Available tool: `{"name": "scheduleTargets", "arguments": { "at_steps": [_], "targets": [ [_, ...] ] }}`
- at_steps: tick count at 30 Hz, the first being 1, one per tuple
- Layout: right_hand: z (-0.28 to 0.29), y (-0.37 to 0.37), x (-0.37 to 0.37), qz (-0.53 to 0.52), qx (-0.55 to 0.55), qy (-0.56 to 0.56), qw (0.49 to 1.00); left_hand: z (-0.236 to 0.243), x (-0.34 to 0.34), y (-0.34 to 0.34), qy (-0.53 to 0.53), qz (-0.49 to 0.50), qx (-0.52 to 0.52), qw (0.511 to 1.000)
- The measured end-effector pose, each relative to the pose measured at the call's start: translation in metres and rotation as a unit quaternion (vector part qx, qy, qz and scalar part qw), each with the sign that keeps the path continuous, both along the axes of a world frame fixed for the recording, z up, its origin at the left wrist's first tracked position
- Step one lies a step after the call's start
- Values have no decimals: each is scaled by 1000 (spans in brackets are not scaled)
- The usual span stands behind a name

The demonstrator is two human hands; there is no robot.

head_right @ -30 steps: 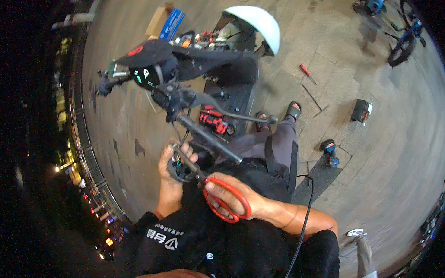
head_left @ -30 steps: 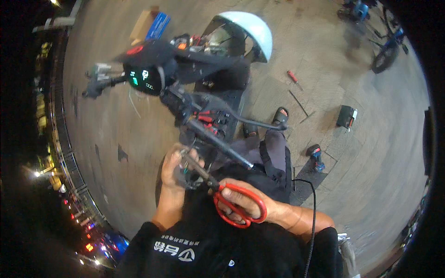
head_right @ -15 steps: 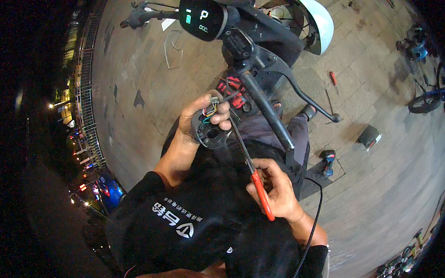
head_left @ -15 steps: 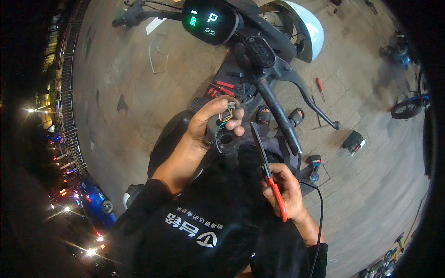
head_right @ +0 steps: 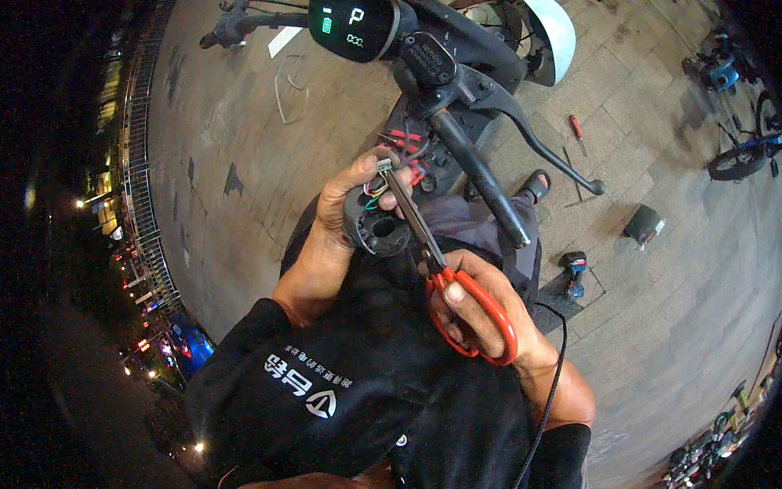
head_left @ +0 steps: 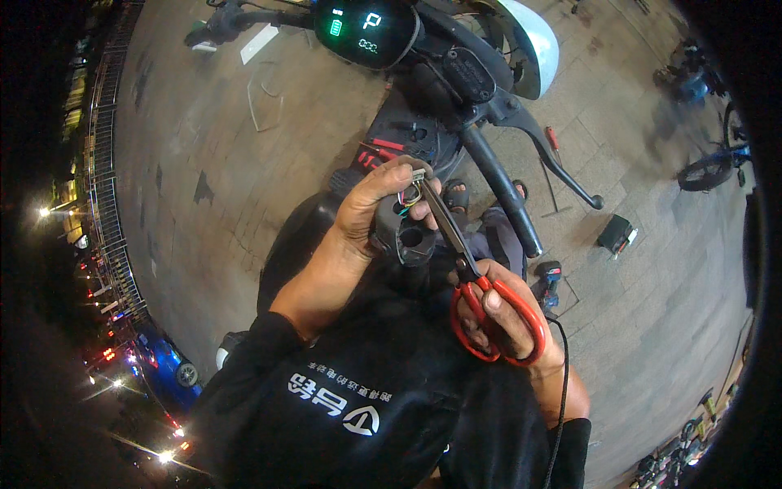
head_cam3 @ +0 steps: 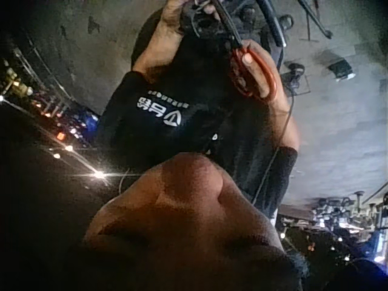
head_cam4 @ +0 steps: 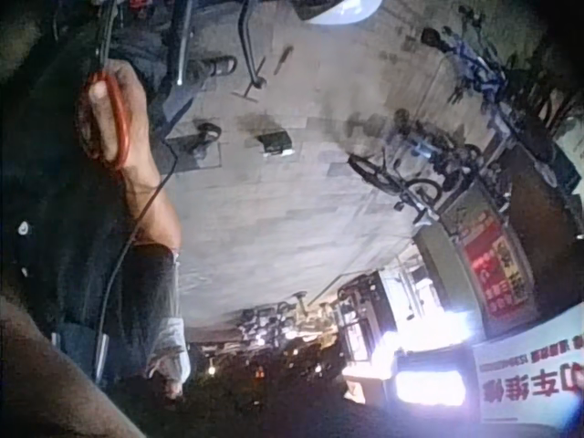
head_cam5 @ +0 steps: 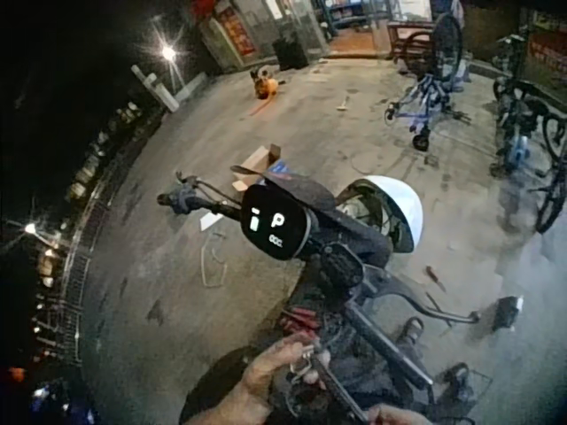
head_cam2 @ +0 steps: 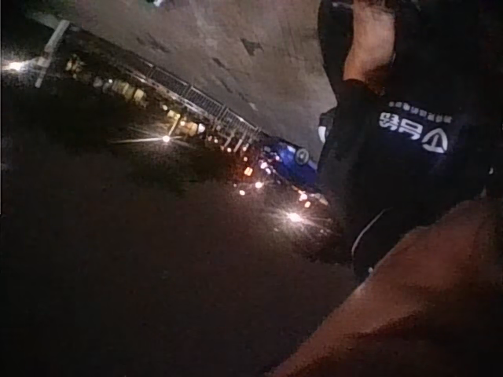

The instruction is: The person repairs wiring on an electric scooter's handlebar assembly. They strip wire ends with a screwdriver, connect wires to a small connector, and trim excess wire with scissors. The scooter's digital display is visible and active during the process.

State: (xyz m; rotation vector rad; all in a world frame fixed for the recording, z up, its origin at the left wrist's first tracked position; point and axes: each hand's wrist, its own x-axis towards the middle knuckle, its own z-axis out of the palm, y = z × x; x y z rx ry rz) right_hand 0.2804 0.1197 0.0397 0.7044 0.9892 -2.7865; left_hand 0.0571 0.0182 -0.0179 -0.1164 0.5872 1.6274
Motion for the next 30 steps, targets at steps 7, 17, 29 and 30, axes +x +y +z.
{"name": "scheduleTargets", "arguments": {
  "at_steps": [7, 17, 29, 30],
  "targets": [
    [2, 5, -5, 18, 0, 0, 1000, 2, 1, 1, 20, -1, 6, 1000],
    [3, 9, -4, 19, -20, 9, 1000, -2, 1, 1, -5, -2, 33, 999],
    [6, 12, -11, 24, -22, 18, 999, 1, 1, 2, 0, -3, 15, 1000],
    [5, 11, -11, 22, -22, 18, 999, 0, 1, 2, -2, -5, 19, 1000]
  ]
}}
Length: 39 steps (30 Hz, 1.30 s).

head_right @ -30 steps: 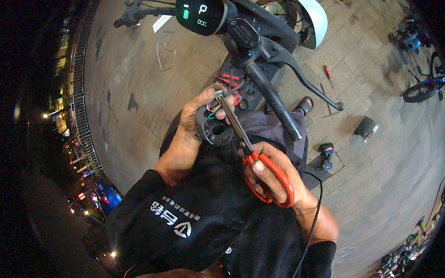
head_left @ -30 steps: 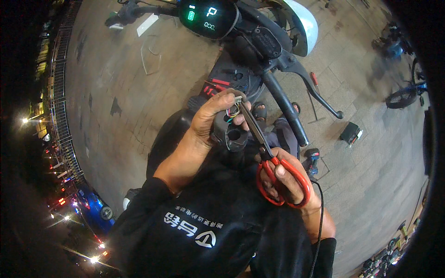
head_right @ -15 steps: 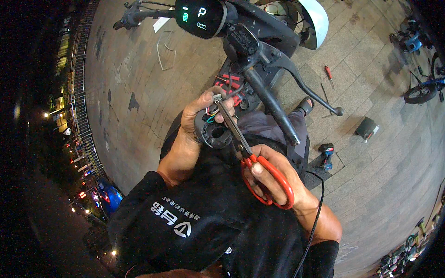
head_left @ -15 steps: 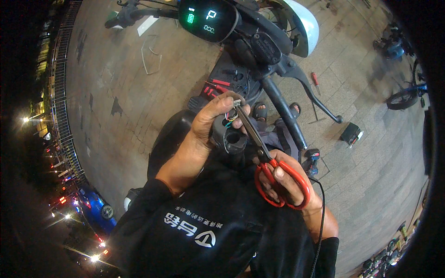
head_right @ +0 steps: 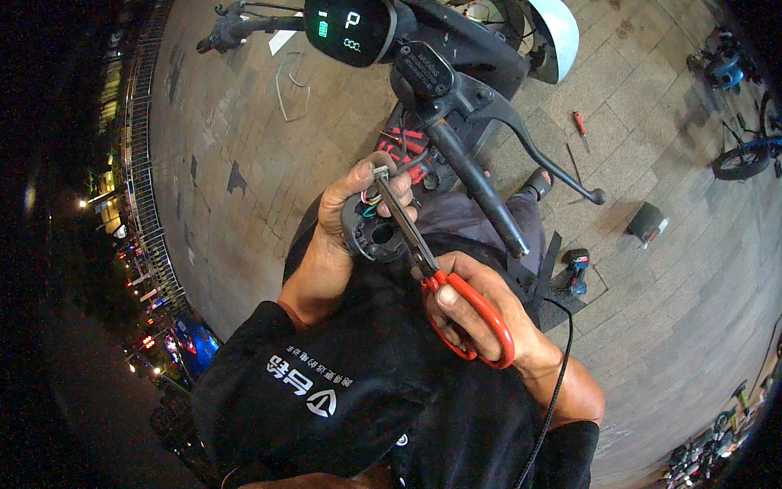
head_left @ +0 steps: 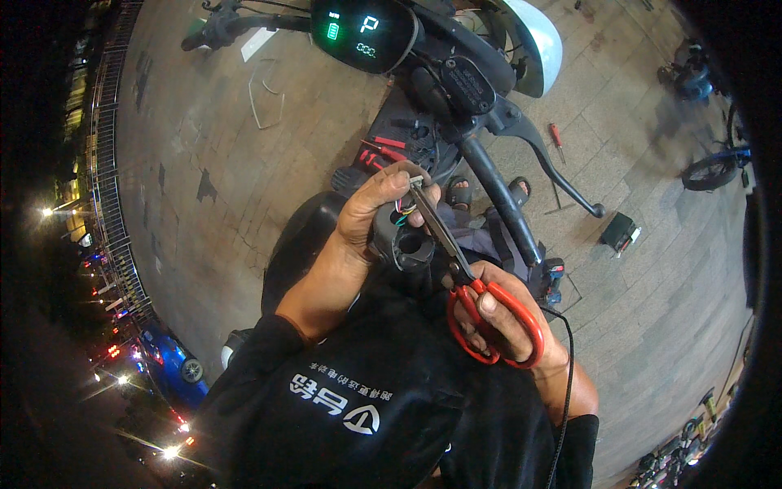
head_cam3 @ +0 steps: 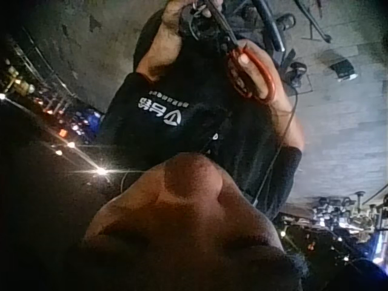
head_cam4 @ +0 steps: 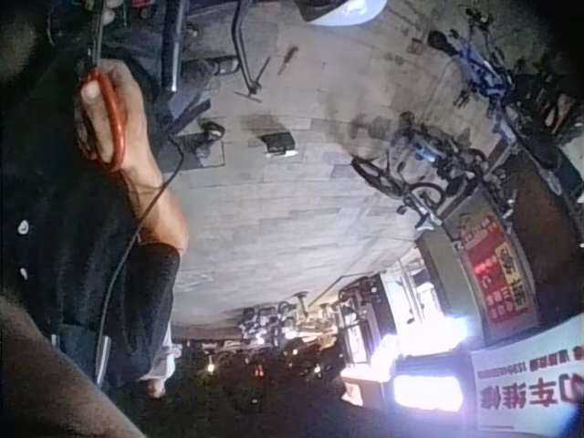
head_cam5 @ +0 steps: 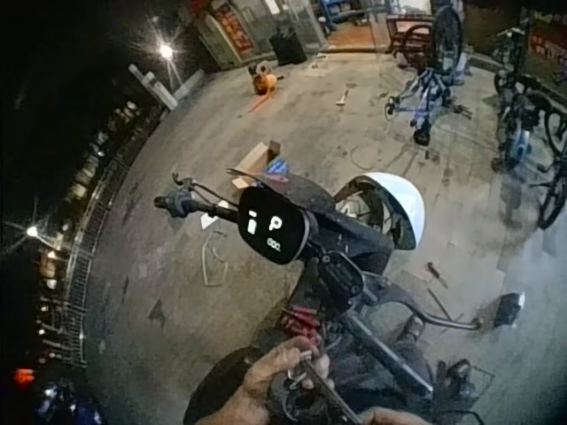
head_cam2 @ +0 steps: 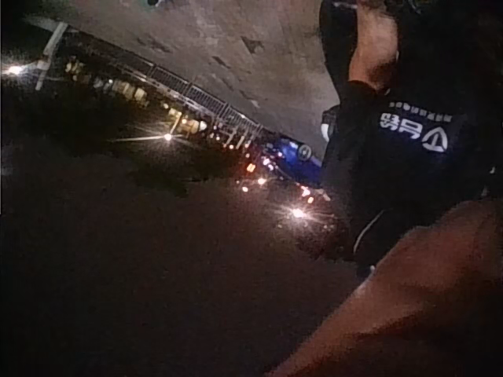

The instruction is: The person repairs wiring on an electric scooter's handlebar assembly. They strip wire ends with a screwdriver, connect wires to a small connector, and trim excess wire with scissors. The scooter's digital display is visible and active during the process.

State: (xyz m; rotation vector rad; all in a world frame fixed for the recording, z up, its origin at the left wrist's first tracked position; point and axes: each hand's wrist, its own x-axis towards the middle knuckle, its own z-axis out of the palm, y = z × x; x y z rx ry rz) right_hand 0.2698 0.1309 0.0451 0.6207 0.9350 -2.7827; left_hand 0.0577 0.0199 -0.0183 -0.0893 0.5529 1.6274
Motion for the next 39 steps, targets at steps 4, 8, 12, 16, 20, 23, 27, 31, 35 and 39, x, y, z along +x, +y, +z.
{"name": "scheduleTargets", "arguments": {
  "at_steps": [4, 8, 12, 16, 20, 23, 27, 31, 35, 39],
  "targets": [
    [-1, 0, 0, 0, -5, -3, 1000, -2, 1, -1, 1, 5, 6, 1000],
    [-1, 1, -1, 4, 2, -7, 1000, -5, -1, 0, -9, -5, 23, 1000],
    [-2, 1, -2, 0, 6, -1, 1000, -4, -3, 1, -17, -7, 16, 1000],
    [-1, 3, -2, 6, -4, -3, 1000, -4, -5, -1, 25, -16, -19, 999],
    [-2, 1, -2, 1, -6, -5, 1000, -4, -6, -2, 62, -39, -28, 997],
    [-1, 2, -2, 1, -25, 2, 1000, -6, -5, -2, 25, -22, -10, 999],
    [-1, 2, -1, -8, -48, 7, 999, -2, -3, 0, 24, -7, -14, 1000],
    [3, 3, -2, -9, -52, 0, 999, -5, -5, -4, 32, -9, -12, 999],
    [-2, 0, 0, -25, -79, 19, 996, -11, -8, -8, 60, -26, -16, 998],
    [-5, -2, 3, -28, -82, 24, 996, -2, -2, -6, 40, -26, 6, 999]
  ]
}}
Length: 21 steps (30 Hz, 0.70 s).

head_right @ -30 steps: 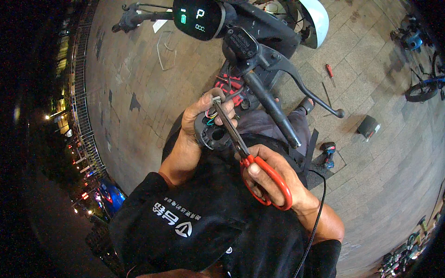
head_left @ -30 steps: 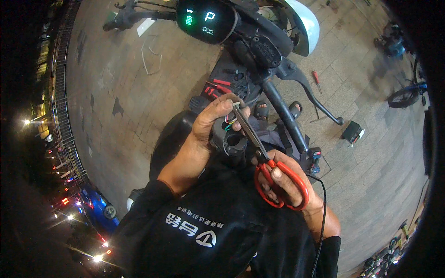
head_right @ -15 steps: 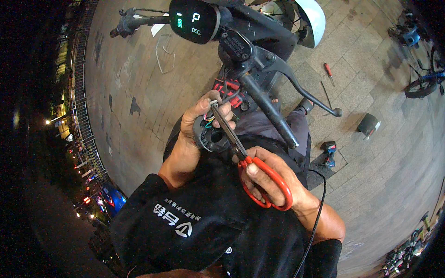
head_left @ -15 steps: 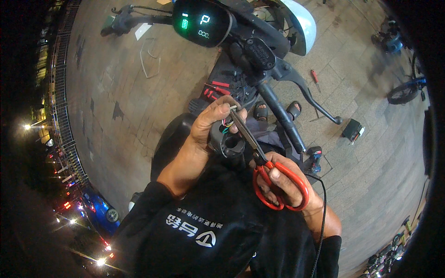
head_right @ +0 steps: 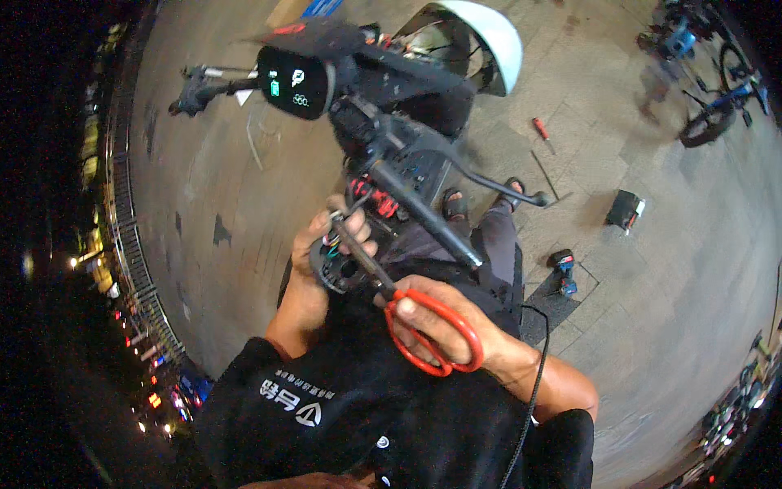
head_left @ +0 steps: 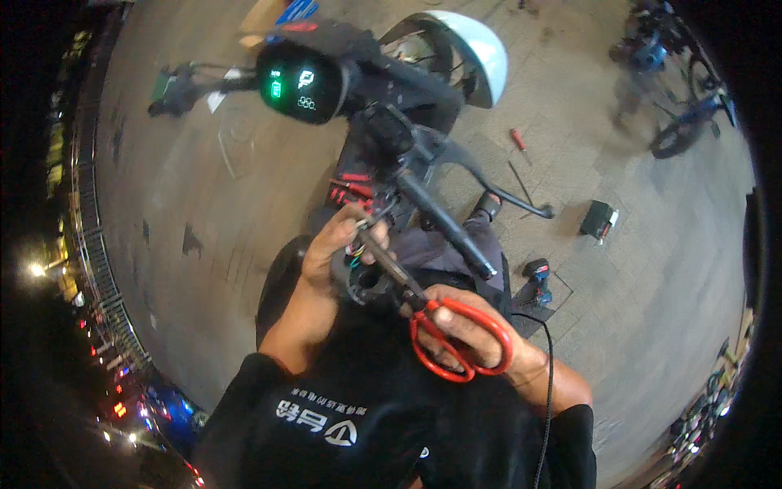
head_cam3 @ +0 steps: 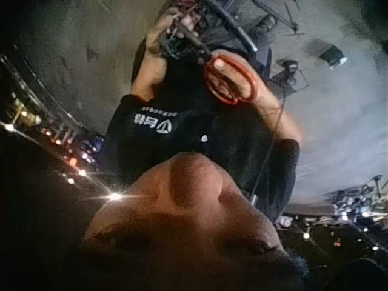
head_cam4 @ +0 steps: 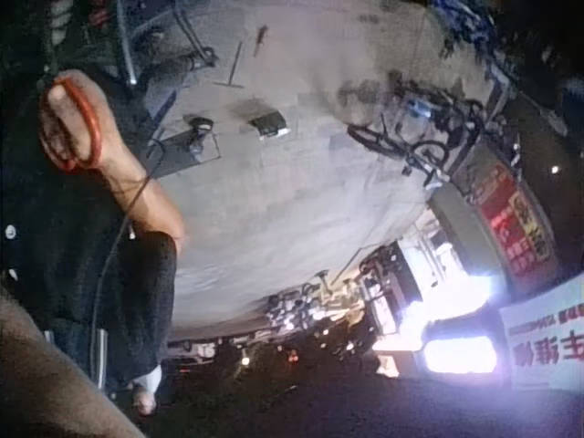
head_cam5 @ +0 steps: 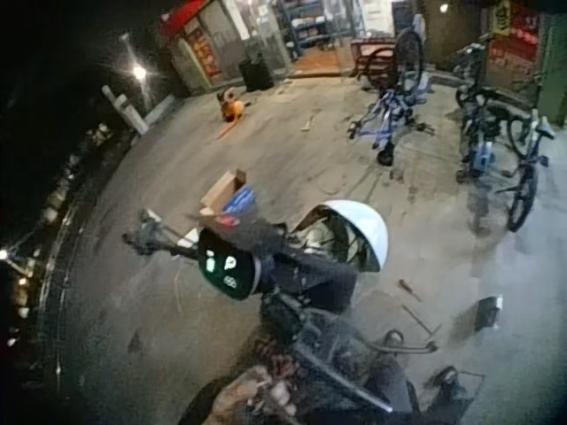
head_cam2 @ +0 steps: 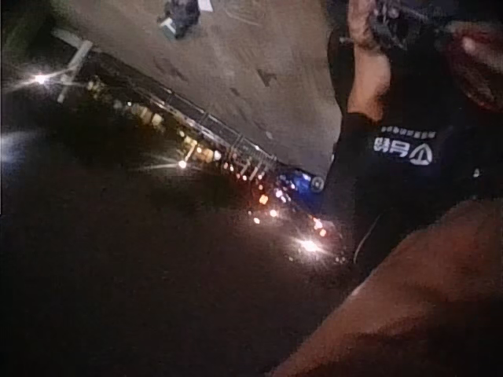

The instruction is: The person repairs wiring on an electric scooter's handlebar assembly. They strip wire ends with a screwdriver, connect wires to a small connector, and trim excess wire with scissors. The scooter's digital display is visible and active during the process.

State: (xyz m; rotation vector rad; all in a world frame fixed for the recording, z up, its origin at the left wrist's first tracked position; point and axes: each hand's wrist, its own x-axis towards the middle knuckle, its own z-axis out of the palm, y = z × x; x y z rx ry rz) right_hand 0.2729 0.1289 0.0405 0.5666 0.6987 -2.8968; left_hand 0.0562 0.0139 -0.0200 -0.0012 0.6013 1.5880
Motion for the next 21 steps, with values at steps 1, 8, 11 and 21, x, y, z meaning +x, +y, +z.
{"name": "scheduleTargets", "arguments": {
  "at_steps": [1, 8, 11, 21],
  "targets": [
    [-2, -3, 2, -9, 3, 0, 1000, -10, -1, -2, 12, -14, 0, 1000],
    [-16, -4, 3, 13, -48, -1, 999, 12, 7, -1, 46, 17, -41, 998],
    [-24, -1, 4, 11, -63, 41, 997, 6, 2, -9, 53, 2, 4, 999],
    [-71, 0, 10, 34, -124, 151, 980, 28, 18, -4, 118, 67, -100, 986]
  ]
}}
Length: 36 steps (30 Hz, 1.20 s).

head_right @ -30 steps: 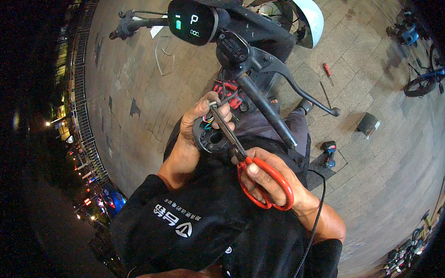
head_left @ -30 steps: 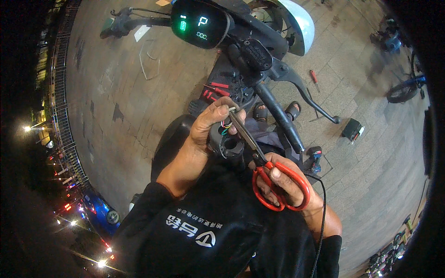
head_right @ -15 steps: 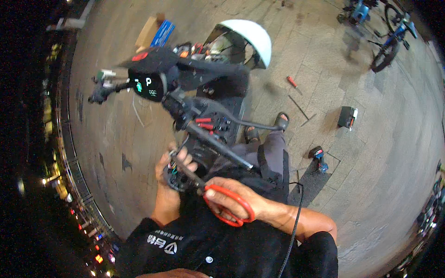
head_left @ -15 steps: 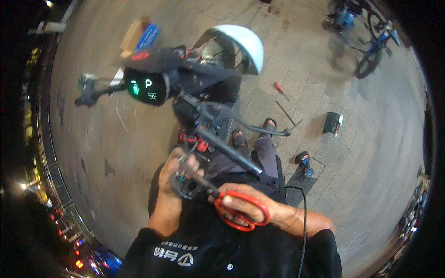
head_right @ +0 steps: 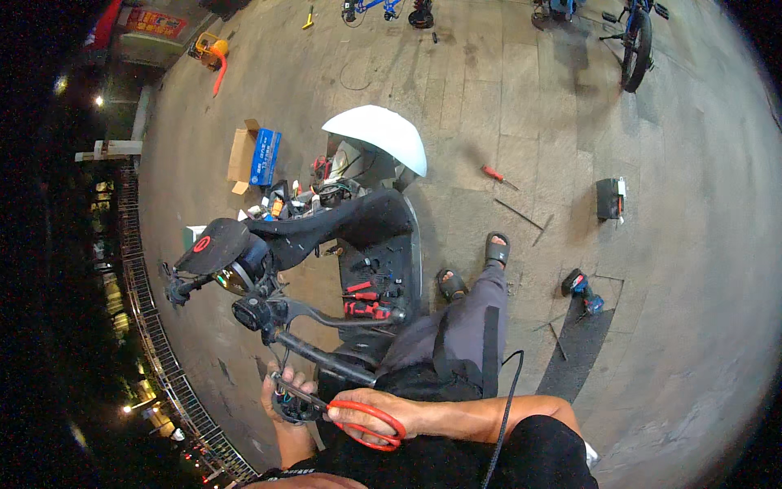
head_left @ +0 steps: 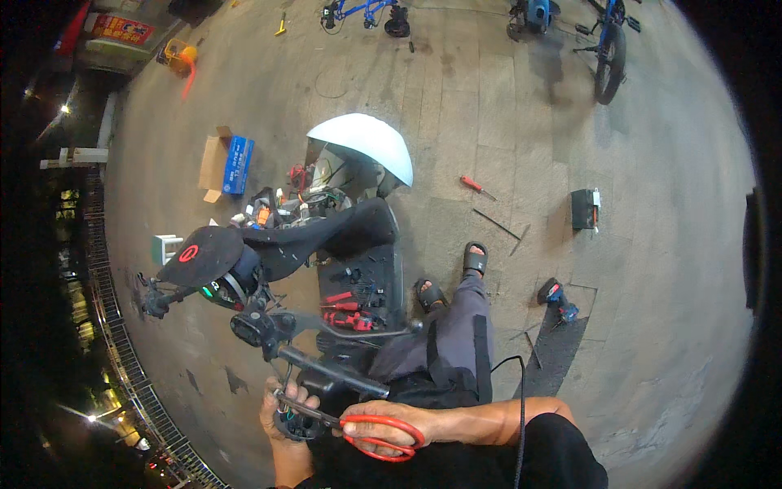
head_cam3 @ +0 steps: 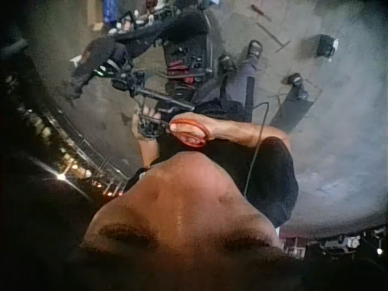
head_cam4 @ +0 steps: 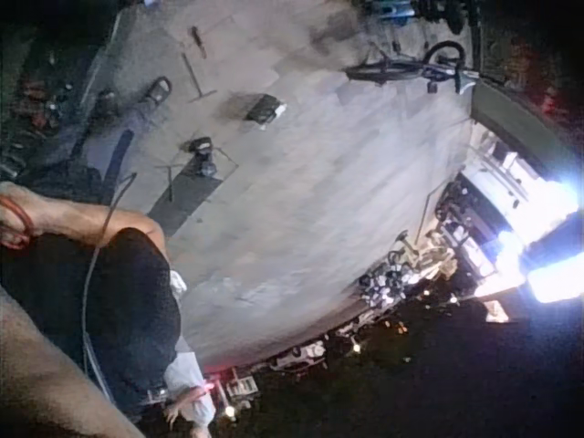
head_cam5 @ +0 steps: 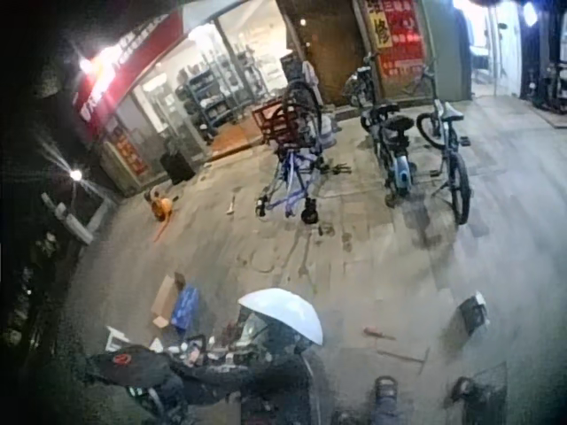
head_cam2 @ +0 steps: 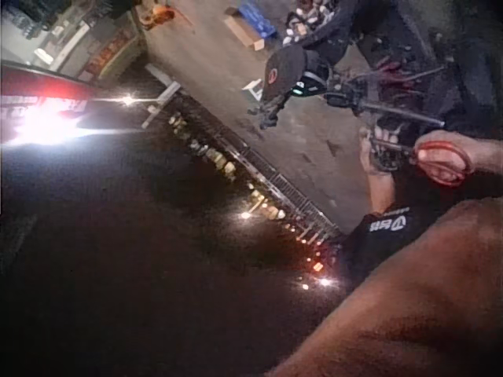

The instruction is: The person repairs wiring on an electric scooter's handlebar assembly. They strip wire ends with a screwdriver, connect wires to a small connector, and trim excess wire with scissors. The scooter's digital display is visible and active during the process.

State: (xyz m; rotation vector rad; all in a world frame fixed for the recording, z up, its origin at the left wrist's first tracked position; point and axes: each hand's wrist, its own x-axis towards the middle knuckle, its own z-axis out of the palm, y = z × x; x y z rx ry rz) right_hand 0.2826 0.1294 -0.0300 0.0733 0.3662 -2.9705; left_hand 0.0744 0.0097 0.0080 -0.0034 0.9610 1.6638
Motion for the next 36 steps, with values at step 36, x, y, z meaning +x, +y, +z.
{"name": "scheduleTargets", "arguments": {
  "at_steps": [36],
  "targets": [
    [33, 10, -8, -1, -63, -69, 996, -6, -10, 12, -79, -14, 61, 995]
  ]
}}
